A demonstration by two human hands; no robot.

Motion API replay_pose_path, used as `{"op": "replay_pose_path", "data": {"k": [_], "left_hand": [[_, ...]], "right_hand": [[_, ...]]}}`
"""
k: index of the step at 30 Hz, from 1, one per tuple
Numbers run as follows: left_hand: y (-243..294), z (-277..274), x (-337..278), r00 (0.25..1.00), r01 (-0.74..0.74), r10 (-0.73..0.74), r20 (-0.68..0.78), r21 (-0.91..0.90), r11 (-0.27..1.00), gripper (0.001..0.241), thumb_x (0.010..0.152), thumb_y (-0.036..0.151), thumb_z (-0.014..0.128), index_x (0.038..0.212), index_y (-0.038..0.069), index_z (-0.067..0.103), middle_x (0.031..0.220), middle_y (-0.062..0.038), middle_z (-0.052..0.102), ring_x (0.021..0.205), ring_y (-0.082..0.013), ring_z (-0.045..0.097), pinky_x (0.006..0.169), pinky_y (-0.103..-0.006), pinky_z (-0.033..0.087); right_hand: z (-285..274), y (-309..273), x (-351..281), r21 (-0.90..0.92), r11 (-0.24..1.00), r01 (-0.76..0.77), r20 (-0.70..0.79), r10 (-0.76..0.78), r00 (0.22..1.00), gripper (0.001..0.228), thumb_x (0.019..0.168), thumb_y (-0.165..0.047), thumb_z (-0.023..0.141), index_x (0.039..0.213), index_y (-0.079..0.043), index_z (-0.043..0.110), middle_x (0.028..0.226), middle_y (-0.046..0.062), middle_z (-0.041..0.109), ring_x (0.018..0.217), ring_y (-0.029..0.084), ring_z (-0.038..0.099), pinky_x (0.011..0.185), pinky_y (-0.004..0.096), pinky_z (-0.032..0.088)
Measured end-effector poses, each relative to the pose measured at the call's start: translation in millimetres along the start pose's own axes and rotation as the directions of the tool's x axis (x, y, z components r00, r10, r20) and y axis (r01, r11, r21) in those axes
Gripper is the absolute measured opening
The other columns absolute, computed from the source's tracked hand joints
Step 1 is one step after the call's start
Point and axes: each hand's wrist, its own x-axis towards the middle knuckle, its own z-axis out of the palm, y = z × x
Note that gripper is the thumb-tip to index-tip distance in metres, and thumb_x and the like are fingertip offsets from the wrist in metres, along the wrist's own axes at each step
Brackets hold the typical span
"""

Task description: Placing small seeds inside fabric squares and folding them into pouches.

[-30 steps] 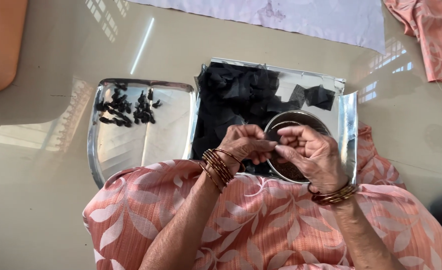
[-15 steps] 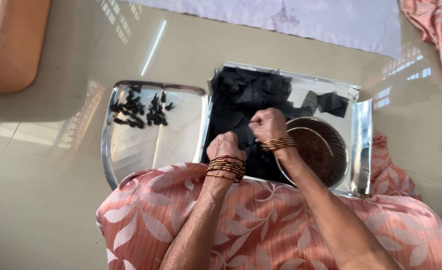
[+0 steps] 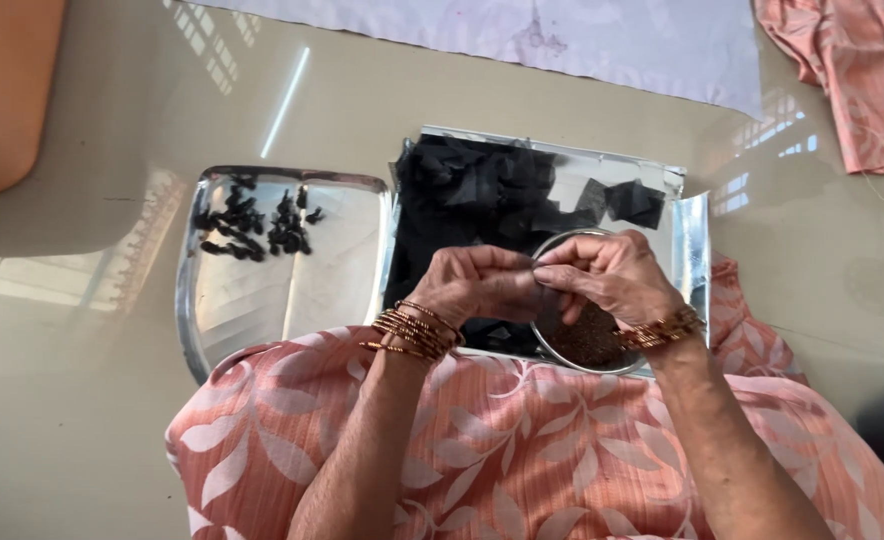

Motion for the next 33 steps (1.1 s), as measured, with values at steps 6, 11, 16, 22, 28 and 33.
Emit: {"op": "replay_pose_path", "data": {"k": [6,11,16,22,28,33], "left_hand": [[-33.5,6.6,11.2,0.977,-0.042,0.089,0.193,-0.236,0.971,0.019,0.087,-0.008,0.077,0.105,-0.008,0.071,0.091,-0.017,0.075,0.082,-0.0259,0.077,0.078,-0.0422,0.069],[-29.8,15.6,12.0,0.996,-0.004,0.032,0.084,-0.313,0.95,0.027,0.08,-0.012,0.076,0.106,-0.009,0.071,0.089,-0.018,0.076,0.082,-0.0263,0.078,0.076,-0.0404,0.069],[-53.7,18.6,31.0,0.999,0.046,-0.044,0.015,-0.244,0.969,0.026,0.079,-0.015,0.074,0.104,-0.011,0.07,0.088,-0.02,0.076,0.08,-0.027,0.078,0.073,-0.0395,0.07],[-93.8,14.0,66.7,0.998,0.006,-0.019,-0.064,-0.206,0.979,0.025,0.079,-0.014,0.075,0.103,-0.013,0.069,0.087,-0.02,0.075,0.078,-0.0265,0.077,0.071,-0.0402,0.07],[-122.4,15.9,83.1,0.999,-0.028,0.016,-0.051,-0.256,0.966,0.024,0.079,-0.015,0.073,0.103,-0.014,0.067,0.089,-0.021,0.074,0.08,-0.0291,0.077,0.073,-0.0429,0.07],[-136.5,33.9,85.8,0.998,-0.023,0.038,0.057,-0.242,0.97,0.023,0.081,-0.016,0.071,0.103,-0.015,0.066,0.091,-0.021,0.073,0.081,-0.0287,0.076,0.075,-0.0412,0.069]], "right_hand": [[-22.4,33.2,-7.7,0.239,0.969,0.059,0.01,-0.063,0.998,0.023,0.09,-0.021,0.075,0.098,0.0,0.079,0.074,0.006,0.075,0.058,0.01,0.068,0.05,0.024,0.059],[-4.5,183.0,38.1,-0.835,0.513,0.199,0.102,-0.21,0.972,0.022,0.078,-0.025,0.084,0.09,-0.009,0.076,0.079,0.007,0.071,0.067,0.022,0.065,0.059,0.037,0.057],[19.0,215.7,32.1,-0.877,0.376,0.301,0.219,-0.245,0.945,0.008,0.077,-0.012,0.078,0.078,-0.006,0.074,0.085,0.009,0.068,0.08,0.023,0.065,0.072,0.04,0.056],[9.6,203.3,33.6,-0.925,0.34,0.172,0.144,-0.106,0.984,0.004,0.08,-0.007,0.074,0.084,-0.006,0.073,0.085,0.008,0.068,0.077,0.02,0.065,0.062,0.033,0.058],[-40.9,148.3,13.8,-0.297,0.954,0.047,-0.006,-0.051,0.999,0.005,0.091,-0.01,0.073,0.091,-0.007,0.077,0.082,0.006,0.077,0.063,0.014,0.075,0.052,0.025,0.064],[-33.1,67.2,-14.0,-0.223,0.931,0.289,0.056,-0.284,0.957,0.006,0.09,-0.01,0.073,0.09,-0.005,0.075,0.082,0.005,0.077,0.061,0.015,0.076,0.051,0.026,0.064]]}}
